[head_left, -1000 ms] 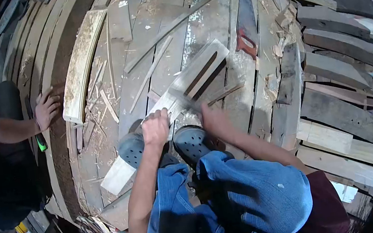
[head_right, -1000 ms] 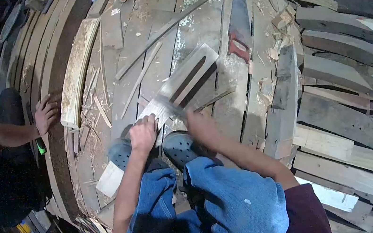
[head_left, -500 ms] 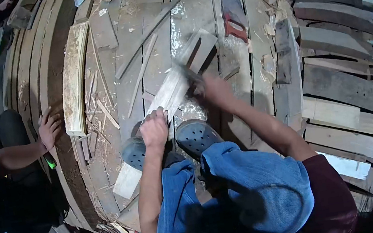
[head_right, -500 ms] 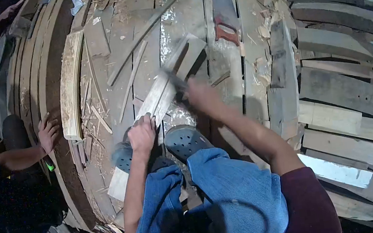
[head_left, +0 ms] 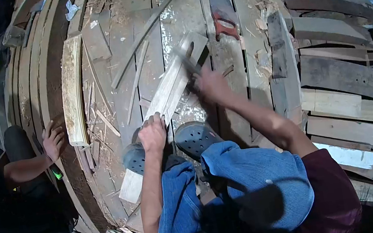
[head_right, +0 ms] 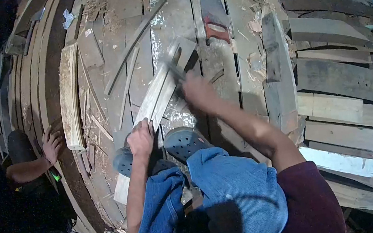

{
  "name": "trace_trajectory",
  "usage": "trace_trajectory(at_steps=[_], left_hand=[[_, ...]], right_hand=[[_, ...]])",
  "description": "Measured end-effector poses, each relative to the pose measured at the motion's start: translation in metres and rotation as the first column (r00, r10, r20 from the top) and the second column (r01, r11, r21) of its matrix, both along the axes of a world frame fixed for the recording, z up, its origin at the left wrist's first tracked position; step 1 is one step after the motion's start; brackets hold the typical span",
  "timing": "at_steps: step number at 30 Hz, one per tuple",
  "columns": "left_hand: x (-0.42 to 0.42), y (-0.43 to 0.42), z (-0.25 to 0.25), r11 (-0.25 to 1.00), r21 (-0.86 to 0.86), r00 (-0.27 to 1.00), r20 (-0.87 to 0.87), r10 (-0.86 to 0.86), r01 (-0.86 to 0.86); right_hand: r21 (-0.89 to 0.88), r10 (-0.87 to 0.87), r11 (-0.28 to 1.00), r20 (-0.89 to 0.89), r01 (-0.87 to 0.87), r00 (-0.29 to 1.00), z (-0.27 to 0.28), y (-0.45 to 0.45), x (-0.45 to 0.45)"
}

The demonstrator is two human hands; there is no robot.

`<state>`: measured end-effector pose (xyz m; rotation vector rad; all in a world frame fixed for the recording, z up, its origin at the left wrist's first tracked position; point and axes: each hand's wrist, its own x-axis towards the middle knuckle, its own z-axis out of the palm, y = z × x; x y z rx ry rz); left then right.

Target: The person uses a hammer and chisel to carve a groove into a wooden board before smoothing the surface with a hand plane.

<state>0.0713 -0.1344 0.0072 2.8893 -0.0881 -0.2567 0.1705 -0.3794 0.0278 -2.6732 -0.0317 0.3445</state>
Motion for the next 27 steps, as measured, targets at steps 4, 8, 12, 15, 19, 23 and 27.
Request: trace_trajectory(at_steps=[4,8,12,15,19,23,27], left_hand=[[0.002,-0.004,0.004,0.999,0.043,1.000,0.001,-0.013,0.013],[0.000,-0.002,0.008,1.000,0.005,0.996,-0.085,0.021,-0.021],[0.000,0.000,0.003,0.999,0.047,1.000,0.004,-0.002,0.002],[0.001,-0.005,0.004,1.000,0.024,0.999,0.039,-0.007,0.006],[-0.002,-0.003,0.006,0.999,0.038,1.000,0.002,0.003,-0.003],[0.001,-0.001,0.005,1.000,0.010,0.999,-0.030,0.013,-0.012],[0.001,-0.002,0.004,1.000,0.014,1.000,-0.020,0.012,-0.012]], right_hand=[[0.044,0.379,0.925,-0.142,-0.376,0.915,0.013,0.019,-0.046],[-0.014,0.039,0.999,0.023,-0.038,0.999,0.003,-0.015,0.023],[0.054,0.099,0.994,-0.126,-0.093,0.987,0.015,0.006,-0.017],[0.060,0.208,0.977,-0.057,-0.205,0.976,0.006,-0.005,-0.017],[0.009,-0.096,0.995,0.045,0.095,0.994,0.018,-0.010,0.043],[0.031,0.133,0.991,-0.063,-0.131,0.989,-0.012,0.015,-0.021],[0.020,0.282,0.959,-0.089,-0.281,0.955,0.004,0.008,-0.022]])
